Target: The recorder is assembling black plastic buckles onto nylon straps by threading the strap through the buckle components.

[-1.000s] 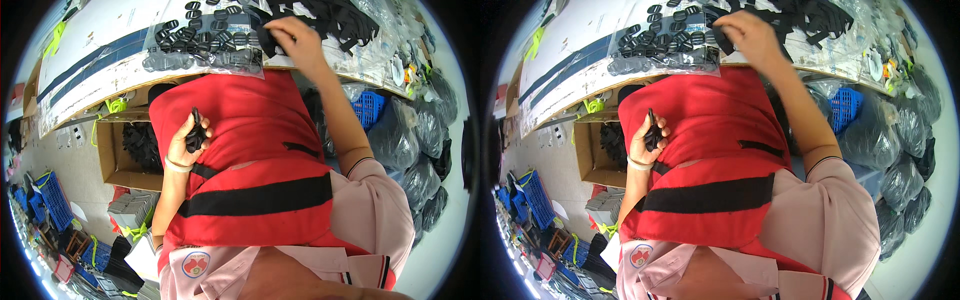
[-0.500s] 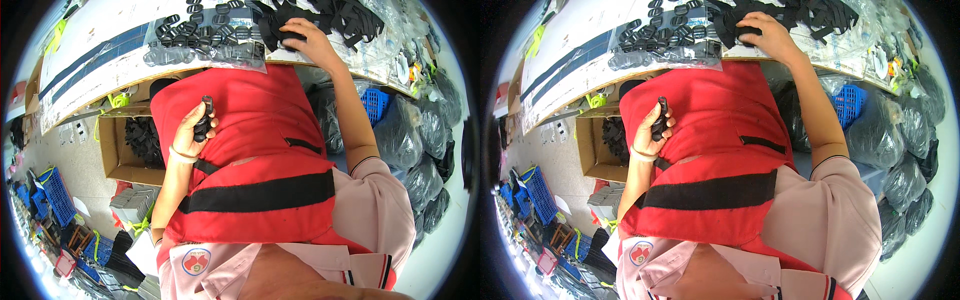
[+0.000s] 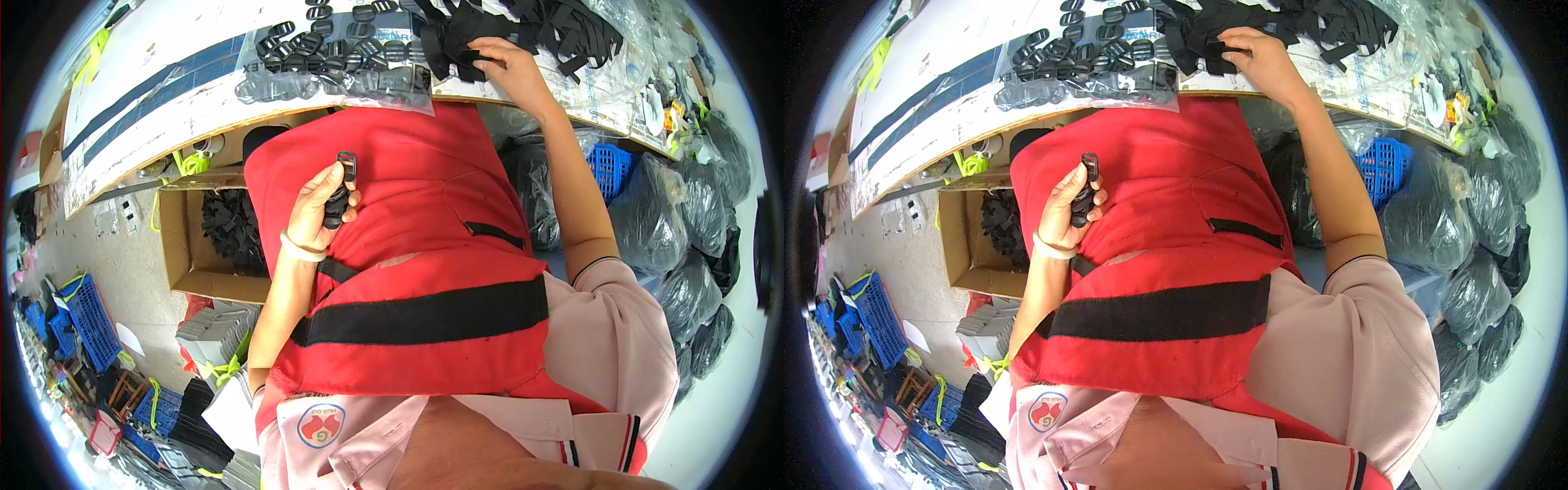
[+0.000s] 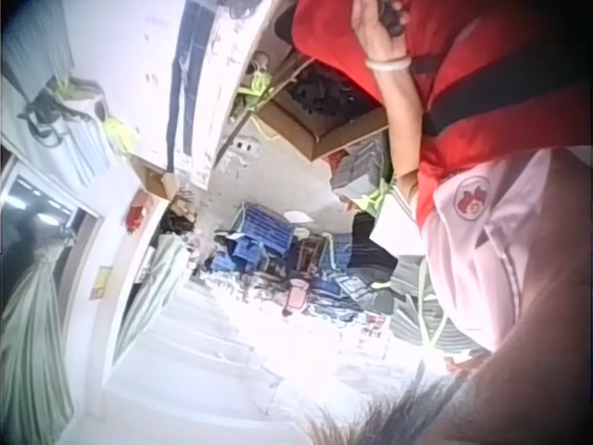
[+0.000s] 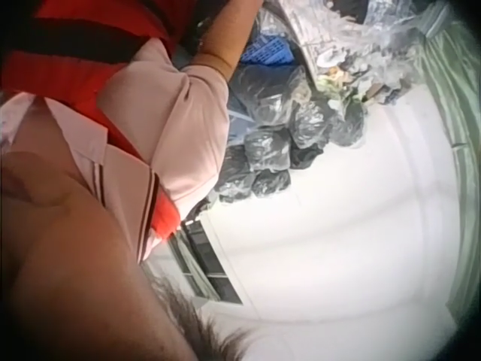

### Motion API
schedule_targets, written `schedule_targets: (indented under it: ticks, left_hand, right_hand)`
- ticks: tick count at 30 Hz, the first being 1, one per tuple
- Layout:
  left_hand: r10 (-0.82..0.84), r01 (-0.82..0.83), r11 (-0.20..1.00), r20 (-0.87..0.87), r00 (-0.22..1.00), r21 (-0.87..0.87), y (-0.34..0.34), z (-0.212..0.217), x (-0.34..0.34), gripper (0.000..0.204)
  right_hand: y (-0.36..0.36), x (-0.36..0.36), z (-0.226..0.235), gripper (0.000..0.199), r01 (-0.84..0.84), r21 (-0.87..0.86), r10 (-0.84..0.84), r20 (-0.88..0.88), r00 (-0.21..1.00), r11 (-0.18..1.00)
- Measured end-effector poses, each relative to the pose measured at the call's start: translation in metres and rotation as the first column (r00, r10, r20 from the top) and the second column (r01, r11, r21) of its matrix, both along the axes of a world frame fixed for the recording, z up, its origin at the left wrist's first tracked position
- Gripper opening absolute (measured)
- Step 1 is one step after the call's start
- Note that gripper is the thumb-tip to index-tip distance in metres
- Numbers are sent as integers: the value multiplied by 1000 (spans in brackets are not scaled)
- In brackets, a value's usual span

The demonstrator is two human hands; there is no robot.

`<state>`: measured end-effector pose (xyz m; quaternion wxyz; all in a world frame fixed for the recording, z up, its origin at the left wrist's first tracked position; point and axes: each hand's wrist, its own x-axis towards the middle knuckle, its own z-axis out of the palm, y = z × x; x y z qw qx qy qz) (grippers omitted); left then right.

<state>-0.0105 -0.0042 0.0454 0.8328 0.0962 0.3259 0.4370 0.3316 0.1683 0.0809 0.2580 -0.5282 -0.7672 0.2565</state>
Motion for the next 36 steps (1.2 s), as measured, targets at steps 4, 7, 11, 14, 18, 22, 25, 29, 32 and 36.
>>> schedule_targets:
  ticks: [4, 7, 11, 14, 18, 22, 25, 29, 32, 36]
  left_hand:
    - [5, -3, 999, -42, 999, 36, 0, 4, 4, 20]
    - [17, -9, 997, -106, 994, 75, 2, 8, 7, 21]
    - [27, -16, 996, -127, 992, 84, 7, 13, 10, 21]
    - [33, -18, 995, -161, 986, 98, 5, 13, 11, 21]
    - [33, -1, 990, -218, 975, 143, 7, 13, 13, 21]
    - [90, -39, 983, -287, 954, 180, 10, 21, 16, 22]
    - [210, -139, 963, -325, 922, 229, 7, 27, 15, 21]
    - [293, -212, 945, -353, 889, 249, 13, 35, 28, 18]
    - [337, -208, 919, -395, 855, 336, 10, 34, 28, 19]
    - [430, -162, 864, -530, 731, 477, 7, 30, 29, 19]
  right_hand:
    - [5, -3, 2, 19, 78, 294, -74, -24, 997, 953]
    - [13, -10, 19, 23, 349, 602, -262, -230, 937, 718]
    - [20, -16, 4, 21, 262, 429, -154, -271, 950, 865]
    - [20, -23, 9, 18, 305, 388, -147, -386, 911, 870]
    - [12, -41, 43, 10, 460, 446, -220, -491, 843, 768]
    - [-17, -78, 79, 5, 425, 441, 7, -700, 714, 790]
    - [-61, -106, 91, 12, 181, -13, -174, -352, 920, 983]
    - [-101, -135, 48, 25, -364, -371, 165, -470, 867, 854]
    - [-114, -144, 40, 27, -425, -601, -74, -630, 773, 677]
    - [-115, -150, 27, 23, -410, -643, -174, -648, 741, 647]
